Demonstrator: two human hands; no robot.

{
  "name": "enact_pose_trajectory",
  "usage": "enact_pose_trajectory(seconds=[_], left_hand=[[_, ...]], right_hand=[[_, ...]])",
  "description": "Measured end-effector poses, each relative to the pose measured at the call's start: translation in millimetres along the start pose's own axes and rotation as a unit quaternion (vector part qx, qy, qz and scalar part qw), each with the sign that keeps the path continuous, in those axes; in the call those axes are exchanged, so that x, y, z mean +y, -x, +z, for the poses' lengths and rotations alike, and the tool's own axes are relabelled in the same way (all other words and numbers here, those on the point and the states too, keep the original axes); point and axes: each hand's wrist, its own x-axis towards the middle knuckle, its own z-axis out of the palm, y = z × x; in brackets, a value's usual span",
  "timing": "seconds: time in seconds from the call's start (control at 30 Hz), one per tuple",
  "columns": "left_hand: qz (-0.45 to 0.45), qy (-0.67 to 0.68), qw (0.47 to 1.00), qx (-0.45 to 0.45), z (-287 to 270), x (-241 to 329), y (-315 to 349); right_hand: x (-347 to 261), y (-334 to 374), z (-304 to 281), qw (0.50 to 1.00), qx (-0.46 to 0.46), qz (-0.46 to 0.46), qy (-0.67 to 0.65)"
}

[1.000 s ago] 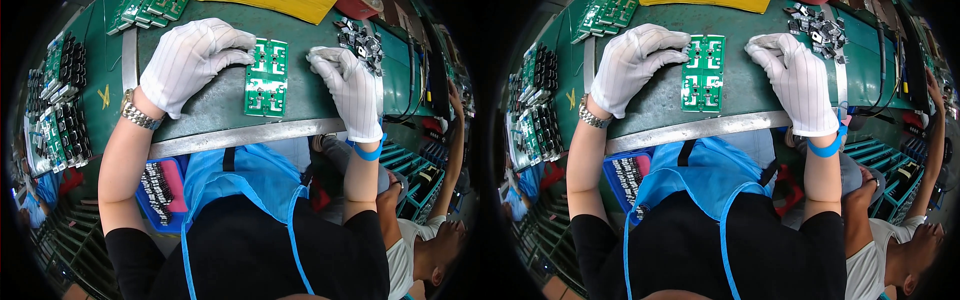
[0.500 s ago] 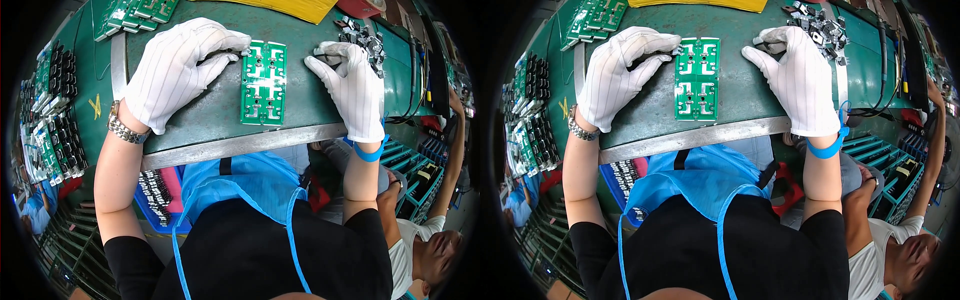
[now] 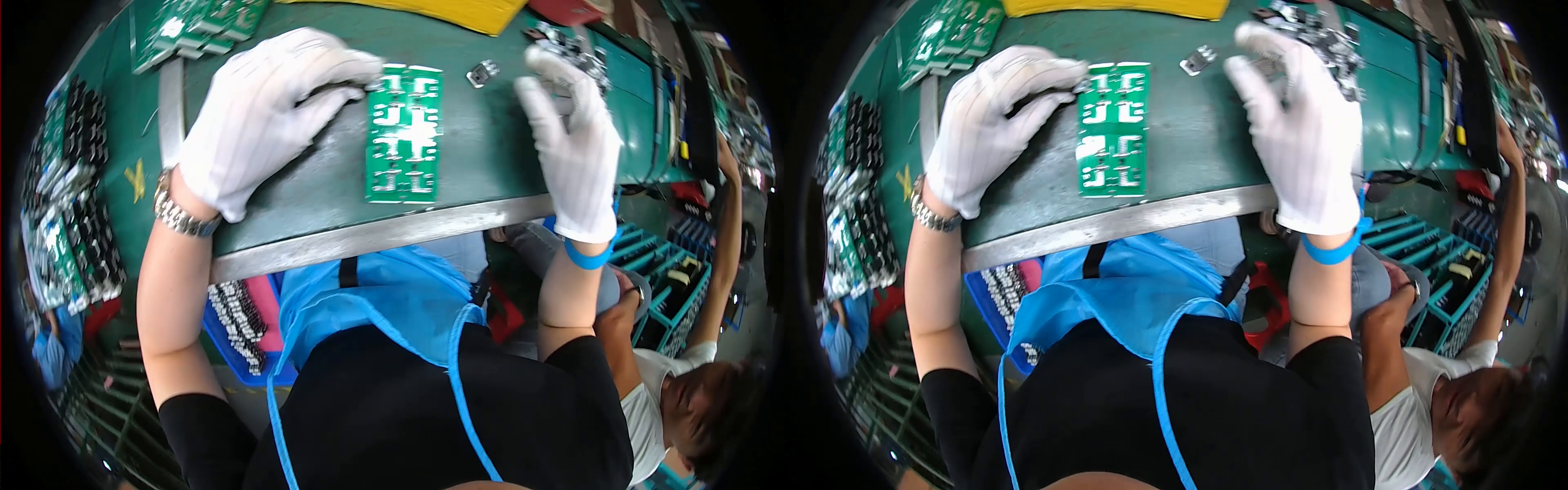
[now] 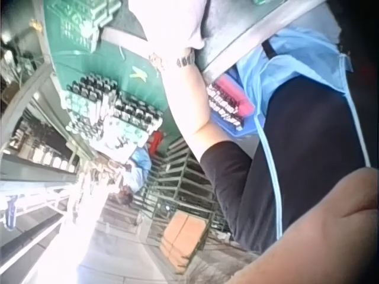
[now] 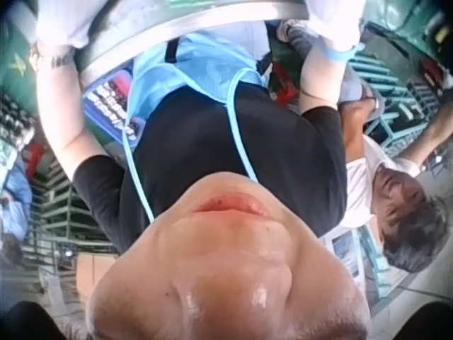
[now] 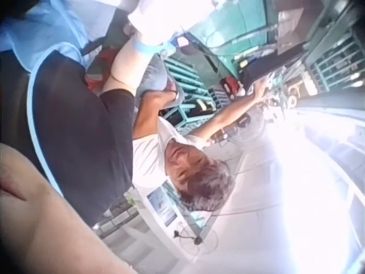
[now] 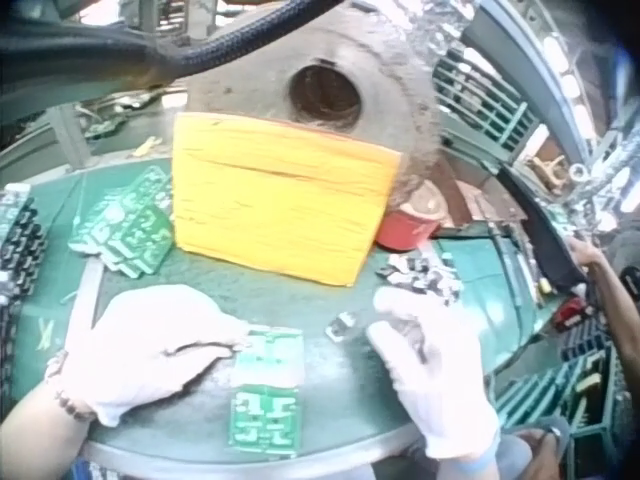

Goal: The person solders electronic components onto a printed circuit board using a soldering iron and solder wire.

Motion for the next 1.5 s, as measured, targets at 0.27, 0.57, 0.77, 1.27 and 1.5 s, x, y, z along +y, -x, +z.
enact_pose_trajectory(seconds=[0.27,0.57,0.77,1.27,1.5], left_hand=[[0.023,-0.021,0.999,0.022,2,-3,1],[0.003,0.000,1.000,0.011,3,-3,5],[0.004,0.005,1.000,0.006,2,-2,4],[0.017,-0.003,1.000,0.006,1,-2,0],[0.027,0.011,1.000,0.007,1,-5,3]], right_hand=[[0,-11,21,0.977,-0.015,-0.198,0.076],[-8,-5,19,0.987,-0.002,-0.124,0.102],[0,-10,18,0.977,-0.010,-0.176,0.121],[5,-3,6,0.948,-0.023,-0.287,0.139],[5,9,-6,0.984,-0.065,-0.165,0.000]])
